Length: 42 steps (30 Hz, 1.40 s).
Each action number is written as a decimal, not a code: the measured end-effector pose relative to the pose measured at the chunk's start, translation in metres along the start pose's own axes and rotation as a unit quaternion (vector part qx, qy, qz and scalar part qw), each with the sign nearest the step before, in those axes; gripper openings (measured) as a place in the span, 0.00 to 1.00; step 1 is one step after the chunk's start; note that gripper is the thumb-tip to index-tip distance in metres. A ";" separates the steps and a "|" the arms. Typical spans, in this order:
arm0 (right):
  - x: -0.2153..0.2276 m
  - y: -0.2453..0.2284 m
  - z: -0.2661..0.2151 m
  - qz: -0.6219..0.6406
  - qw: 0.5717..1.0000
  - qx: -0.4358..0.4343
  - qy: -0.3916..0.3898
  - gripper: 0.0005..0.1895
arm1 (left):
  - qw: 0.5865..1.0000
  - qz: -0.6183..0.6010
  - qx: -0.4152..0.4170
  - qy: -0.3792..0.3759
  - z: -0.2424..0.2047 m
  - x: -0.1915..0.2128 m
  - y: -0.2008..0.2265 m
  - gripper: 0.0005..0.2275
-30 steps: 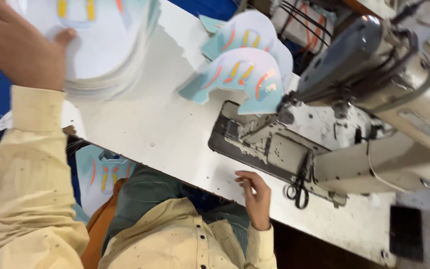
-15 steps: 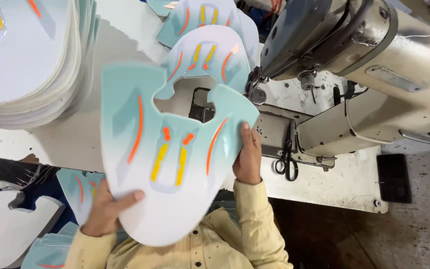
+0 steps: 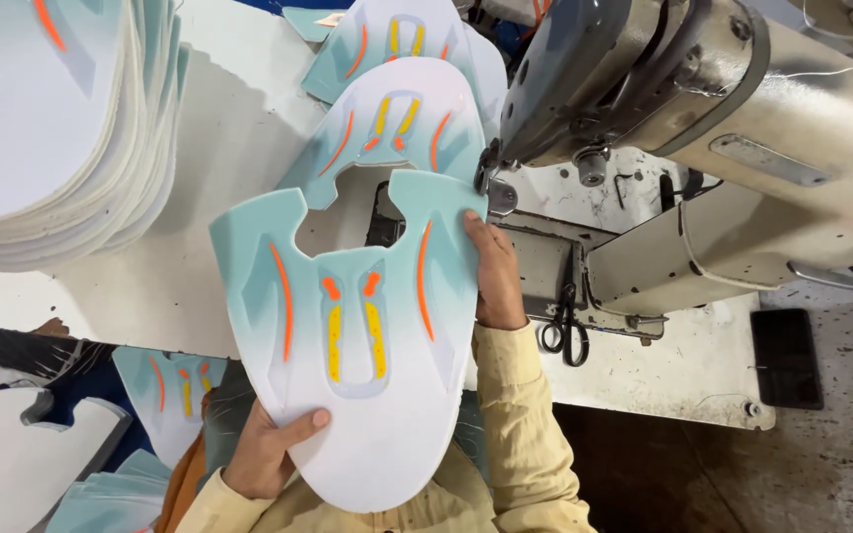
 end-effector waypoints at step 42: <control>0.062 -0.023 0.157 -0.671 0.643 0.362 -0.070 0.15 | 0.978 0.141 -0.150 0.012 0.003 -0.014 0.004 0.21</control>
Point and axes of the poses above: each hand's wrist, its own z-axis towards the middle knuckle, its own x-axis out of the back of the hand, y = z × x, the point moved 4 cm from there along z, towards the middle knuckle, and after that the axes turned 4 degrees about x, right-handed, at the moved point
